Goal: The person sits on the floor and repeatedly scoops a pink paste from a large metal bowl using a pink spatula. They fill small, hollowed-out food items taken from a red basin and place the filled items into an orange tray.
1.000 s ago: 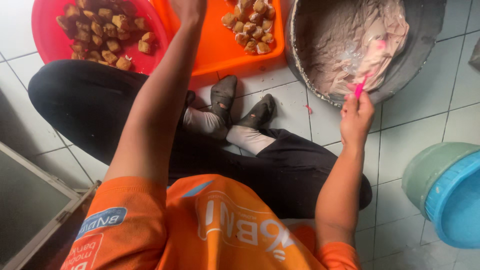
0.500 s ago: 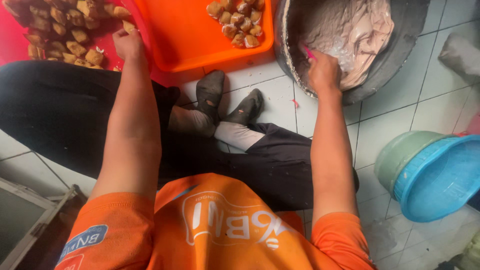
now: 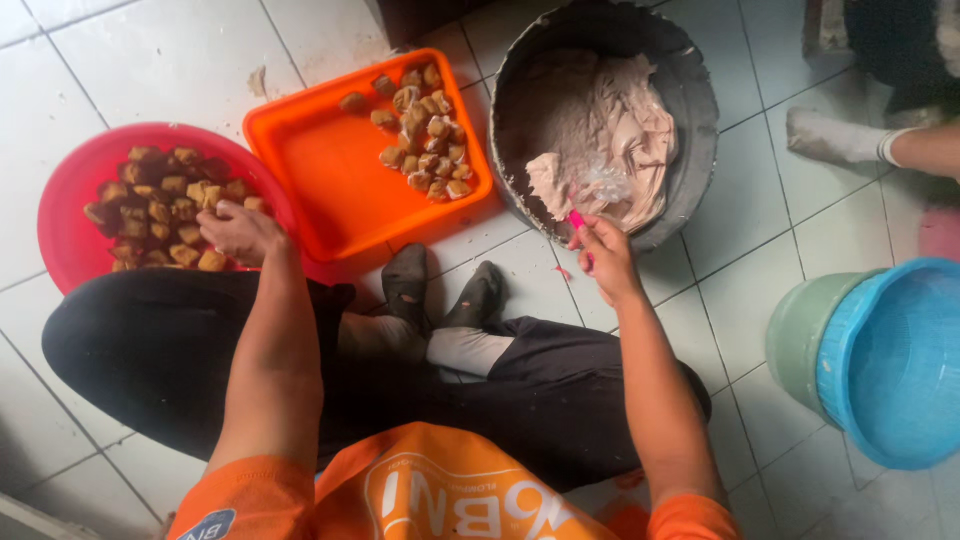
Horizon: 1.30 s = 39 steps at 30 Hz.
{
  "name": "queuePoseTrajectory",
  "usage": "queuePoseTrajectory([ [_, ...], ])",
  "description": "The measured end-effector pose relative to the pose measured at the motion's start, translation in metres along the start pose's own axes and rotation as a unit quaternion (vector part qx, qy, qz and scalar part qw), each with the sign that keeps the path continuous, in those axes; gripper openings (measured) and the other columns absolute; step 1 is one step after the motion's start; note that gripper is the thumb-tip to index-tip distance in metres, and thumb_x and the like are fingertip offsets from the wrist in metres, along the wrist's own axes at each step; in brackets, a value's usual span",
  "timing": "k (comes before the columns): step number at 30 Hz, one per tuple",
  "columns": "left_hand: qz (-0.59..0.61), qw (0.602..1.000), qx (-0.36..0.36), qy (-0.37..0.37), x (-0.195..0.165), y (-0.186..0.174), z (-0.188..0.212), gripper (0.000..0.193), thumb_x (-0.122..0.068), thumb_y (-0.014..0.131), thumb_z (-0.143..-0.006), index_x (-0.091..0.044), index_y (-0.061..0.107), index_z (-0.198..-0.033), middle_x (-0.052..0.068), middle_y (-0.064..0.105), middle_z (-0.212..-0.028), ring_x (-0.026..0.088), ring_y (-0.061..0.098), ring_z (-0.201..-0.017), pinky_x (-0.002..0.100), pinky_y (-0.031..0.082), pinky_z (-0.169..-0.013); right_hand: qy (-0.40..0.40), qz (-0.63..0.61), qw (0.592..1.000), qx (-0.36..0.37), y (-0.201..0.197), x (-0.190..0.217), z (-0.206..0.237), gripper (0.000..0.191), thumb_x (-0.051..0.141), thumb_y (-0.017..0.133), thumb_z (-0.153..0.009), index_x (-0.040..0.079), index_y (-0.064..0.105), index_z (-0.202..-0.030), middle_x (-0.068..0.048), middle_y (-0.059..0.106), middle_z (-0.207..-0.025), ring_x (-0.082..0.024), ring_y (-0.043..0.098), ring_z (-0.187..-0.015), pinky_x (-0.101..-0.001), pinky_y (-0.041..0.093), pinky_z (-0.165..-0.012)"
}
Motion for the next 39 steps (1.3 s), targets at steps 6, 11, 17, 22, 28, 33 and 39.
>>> queuePoseTrajectory([
  [6, 0.223, 0.947, 0.093, 0.211, -0.075, 0.005, 0.050, 0.020, -0.010, 0.050, -0.096, -0.004, 0.069, -0.102, 0.012, 0.069, -0.100, 0.028, 0.069, -0.091, 0.043, 0.055, -0.079, -0.006, -0.287, 0.958, 0.021, 0.009, 0.009, 0.041, 0.009, 0.017, 0.061, -0.100, 0.011, 0.057, -0.105, 0.000, 0.056, -0.081, -0.004, 0.046, -0.056, -0.0205, 0.032, -0.046],
  [11, 0.212, 0.820, 0.489, 0.207, -0.121, 0.013, 0.209, 0.029, -0.015, 0.051, -0.104, 0.001, 0.070, -0.119, 0.012, 0.074, -0.100, 0.020, 0.069, -0.091, 0.034, 0.053, -0.084, -0.048, -0.222, 0.974, 0.027, 0.032, 0.013, 0.049, 0.017, 0.017, 0.074, -0.097, 0.009, 0.059, -0.098, 0.004, 0.048, -0.073, -0.003, 0.038, -0.052, -0.0207, 0.029, -0.044],
  [17, 0.075, 0.622, 0.765, 0.151, -0.114, -0.030, 0.360, 0.035, -0.024, 0.049, -0.100, 0.000, 0.073, -0.106, 0.011, 0.076, -0.089, 0.015, 0.069, -0.078, 0.032, 0.056, -0.074, -0.210, -0.012, 0.977, -0.021, 0.026, 0.024, 0.056, 0.032, 0.007, 0.088, -0.085, 0.007, 0.062, -0.105, 0.008, 0.054, -0.090, 0.000, 0.044, -0.073, -0.0168, 0.040, -0.064],
  [22, 0.070, 0.593, 0.789, 0.147, -0.117, -0.050, 0.367, 0.036, -0.026, 0.046, -0.105, 0.001, 0.069, -0.110, 0.009, 0.074, -0.092, 0.013, 0.069, -0.085, 0.030, 0.056, -0.079, -0.148, -0.038, 0.988, -0.020, 0.017, 0.016, 0.065, 0.024, 0.007, 0.081, -0.091, 0.007, 0.061, -0.104, 0.006, 0.058, -0.084, 0.000, 0.043, -0.063, -0.0165, 0.036, -0.055],
  [28, 0.261, 0.471, 0.841, -0.052, -0.123, -0.054, 0.372, 0.032, -0.021, 0.058, -0.104, -0.006, 0.059, -0.133, 0.000, 0.068, -0.113, 0.010, 0.064, -0.096, 0.028, 0.058, -0.090, -0.060, -0.257, 0.964, 0.003, 0.018, 0.012, 0.061, 0.019, 0.007, 0.077, -0.095, 0.006, 0.060, -0.104, 0.003, 0.058, -0.079, 0.000, 0.042, -0.053, -0.0182, 0.030, -0.045],
  [33, 0.298, 0.558, 0.774, -0.018, -0.132, -0.046, 0.366, 0.026, -0.017, 0.067, -0.101, 0.001, 0.065, -0.119, 0.005, 0.072, -0.105, 0.010, 0.067, -0.091, 0.026, 0.059, -0.086, -0.150, -0.077, 0.980, -0.105, 0.022, 0.016, 0.065, 0.025, 0.008, 0.081, -0.094, 0.005, 0.061, -0.109, 0.004, 0.059, -0.084, -0.001, 0.045, -0.059, -0.0178, 0.035, -0.050],
  [39, 0.235, 0.642, 0.729, 0.025, -0.144, -0.055, 0.368, 0.021, -0.018, 0.073, -0.097, 0.002, 0.069, -0.103, 0.004, 0.074, -0.087, 0.009, 0.067, -0.079, 0.025, 0.057, -0.074, -0.240, -0.003, 0.961, -0.135, 0.027, 0.029, 0.071, 0.032, 0.006, 0.088, -0.090, 0.000, 0.068, -0.115, 0.008, 0.050, -0.078, 0.000, 0.041, -0.069, -0.0176, 0.038, -0.063],
])
Point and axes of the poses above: each hand's wrist, its own z-axis away from the middle knuckle, its own y-axis out of the palm, x = y × z, the point moved 5 cm from there along -z, towards the middle knuckle
